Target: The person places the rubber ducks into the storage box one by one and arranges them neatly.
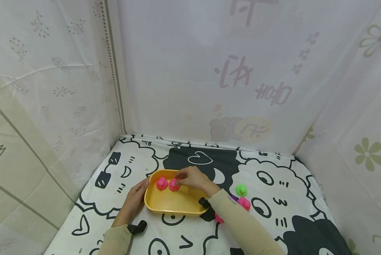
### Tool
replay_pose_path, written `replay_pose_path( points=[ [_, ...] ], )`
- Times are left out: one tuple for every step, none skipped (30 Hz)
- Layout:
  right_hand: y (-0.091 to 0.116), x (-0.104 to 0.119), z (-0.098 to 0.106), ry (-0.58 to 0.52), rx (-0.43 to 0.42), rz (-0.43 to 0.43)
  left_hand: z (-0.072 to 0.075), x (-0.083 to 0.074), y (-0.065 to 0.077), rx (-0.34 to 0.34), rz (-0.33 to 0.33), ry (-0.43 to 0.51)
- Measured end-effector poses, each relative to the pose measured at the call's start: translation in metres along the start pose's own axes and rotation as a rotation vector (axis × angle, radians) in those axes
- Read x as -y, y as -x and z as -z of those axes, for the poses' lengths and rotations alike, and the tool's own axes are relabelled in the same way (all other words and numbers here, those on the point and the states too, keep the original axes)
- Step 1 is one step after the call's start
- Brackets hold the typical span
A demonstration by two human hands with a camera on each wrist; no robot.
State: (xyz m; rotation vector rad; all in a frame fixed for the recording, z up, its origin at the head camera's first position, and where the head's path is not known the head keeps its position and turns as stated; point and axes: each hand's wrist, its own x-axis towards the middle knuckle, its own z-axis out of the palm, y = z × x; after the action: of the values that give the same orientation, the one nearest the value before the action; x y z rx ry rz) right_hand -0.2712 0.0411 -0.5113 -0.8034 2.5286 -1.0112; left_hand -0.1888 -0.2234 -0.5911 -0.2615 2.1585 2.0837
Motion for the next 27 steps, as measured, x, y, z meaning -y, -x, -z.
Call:
replay_pose_path(
  points=[
    [0.001,0.001,0.002,-0.003,-0.001,0.004,0.000,0.000,0.000,0.003,0.003,0.002],
    [0.001,0.002,0.004,-0.004,-0.001,0.004,0.000,0.000,0.000,0.005,0.007,0.006],
    [0.002,0.003,0.005,-0.001,-0.001,0.003,0.000,0.000,-0.001,0.011,0.007,0.008],
    [0.003,0.003,0.007,-0.001,-0.001,0.002,0.000,0.000,-0.001,0.010,0.013,0.013],
    [0.004,0.004,0.008,0.001,-0.002,0.000,0.000,0.000,-0.001,0.013,0.013,0.012],
    [0.005,0.005,0.010,0.005,-0.003,-0.002,0.000,0.000,-0.001,0.014,0.012,0.010],
    [0.006,0.007,0.012,0.012,-0.005,0.000,0.001,0.000,-0.002,0.018,0.009,0.008],
    [0.007,0.008,0.013,0.016,-0.008,0.003,0.001,0.000,-0.002,0.019,0.009,0.009],
    [0.008,0.009,0.015,0.023,-0.012,0.008,0.001,0.000,-0.002,0.018,0.009,0.009],
    [0.009,0.009,0.016,0.028,-0.016,0.014,0.002,0.000,-0.002,0.016,0.011,0.010],
    [0.010,0.010,0.018,0.034,-0.019,0.021,0.002,0.000,-0.002,0.018,0.011,0.012],
    [0.012,0.011,0.021,0.037,-0.023,0.029,0.002,0.000,-0.002,0.018,0.013,0.013],
    [0.014,0.012,0.023,0.040,-0.026,0.034,0.002,0.000,-0.002,0.021,0.011,0.014],
    [0.015,0.012,0.025,0.039,-0.030,0.039,0.002,0.000,-0.002,0.018,0.013,0.016],
    [0.017,0.012,0.028,0.039,-0.033,0.043,0.002,0.000,-0.002,0.016,0.015,0.014],
    [0.020,0.013,0.030,0.036,-0.034,0.045,0.001,-0.001,-0.001,0.014,0.017,0.014],
    [0.023,0.013,0.033,0.033,-0.037,0.046,0.001,-0.001,-0.001,0.014,0.018,0.012],
    [0.026,0.013,0.035,0.030,-0.041,0.046,0.000,-0.001,-0.001,0.010,0.021,0.011],
    [0.028,0.013,0.037,0.029,-0.045,0.045,0.000,-0.001,0.000,0.006,0.024,0.010],
    [0.031,0.012,0.039,0.028,-0.052,0.048,0.000,-0.001,0.000,0.001,0.030,0.010],
    [0.034,0.010,0.041,0.024,-0.058,0.048,0.000,-0.001,0.000,0.000,0.030,0.010],
    [0.037,0.009,0.043,0.020,-0.066,0.046,0.000,-0.001,0.000,0.001,0.026,0.006],
    [0.040,0.008,0.045,0.012,-0.073,0.046,0.000,-0.001,0.000,-0.001,0.025,0.005],
    [0.042,0.006,0.047,0.006,-0.083,0.044,0.000,0.000,0.000,-0.004,0.026,0.004],
    [0.045,0.004,0.048,-0.001,-0.092,0.040,0.000,0.000,0.000,-0.005,0.024,0.003],
    [0.048,0.003,0.050,-0.008,-0.101,0.036,0.000,0.000,-0.001,-0.004,0.023,0.004],
    [0.052,0.001,0.052,-0.013,-0.109,0.030,0.000,0.000,-0.001,-0.004,0.022,0.004]
  ],
)
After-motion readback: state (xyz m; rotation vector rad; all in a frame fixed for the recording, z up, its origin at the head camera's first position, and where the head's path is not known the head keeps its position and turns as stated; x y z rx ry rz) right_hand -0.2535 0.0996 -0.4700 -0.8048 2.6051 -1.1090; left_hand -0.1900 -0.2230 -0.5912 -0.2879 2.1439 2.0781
